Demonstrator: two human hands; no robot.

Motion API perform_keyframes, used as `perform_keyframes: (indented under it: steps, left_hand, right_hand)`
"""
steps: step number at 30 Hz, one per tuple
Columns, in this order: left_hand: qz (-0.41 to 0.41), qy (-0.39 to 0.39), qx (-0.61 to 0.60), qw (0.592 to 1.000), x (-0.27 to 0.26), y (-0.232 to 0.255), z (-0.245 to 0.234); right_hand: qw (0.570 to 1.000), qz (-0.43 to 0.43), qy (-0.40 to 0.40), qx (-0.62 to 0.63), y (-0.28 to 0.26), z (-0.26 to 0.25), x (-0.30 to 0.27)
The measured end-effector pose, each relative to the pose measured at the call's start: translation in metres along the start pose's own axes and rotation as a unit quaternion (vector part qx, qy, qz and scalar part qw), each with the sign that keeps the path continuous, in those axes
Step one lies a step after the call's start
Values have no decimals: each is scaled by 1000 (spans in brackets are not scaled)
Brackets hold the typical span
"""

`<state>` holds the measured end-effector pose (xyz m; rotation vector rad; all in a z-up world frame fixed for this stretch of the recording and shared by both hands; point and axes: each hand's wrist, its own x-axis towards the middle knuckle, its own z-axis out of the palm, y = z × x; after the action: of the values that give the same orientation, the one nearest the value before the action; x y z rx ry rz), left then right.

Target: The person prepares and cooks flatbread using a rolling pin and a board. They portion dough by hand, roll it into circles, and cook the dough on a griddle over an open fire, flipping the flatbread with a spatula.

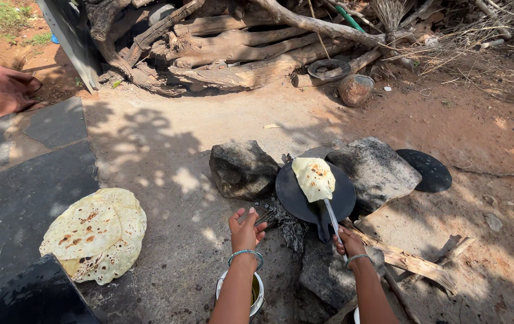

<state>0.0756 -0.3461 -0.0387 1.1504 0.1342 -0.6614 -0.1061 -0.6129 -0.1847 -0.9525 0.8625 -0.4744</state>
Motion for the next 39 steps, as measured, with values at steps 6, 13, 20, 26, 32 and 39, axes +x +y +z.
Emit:
perform_keyframes:
  steps: [6,13,20,26,32,39]
  left_hand:
    - [-18,59,50,997,-18,15,8]
    - [-11,12,58,998,-7,-2,12]
    - [-3,-158,-59,986,-5,-2,6]
    - [25,-207,-81,975,-16,0,18]
    - [8,-190,-28,981,-31,10,16]
    - [2,-207,24,978,-48,15,22]
  right_hand:
    - [938,-182,109,-275,-4,-30,-10]
    - [657,-341,224,-634,20,-23,-36]
    - [946,-112,117,-282,22,-27,-36]
    - [981,20,74,-179,19,-35,-39]
    - [982,-34,54,-180,-3,-28,-21]
    - [957,-42,118,-262,-26,19,19]
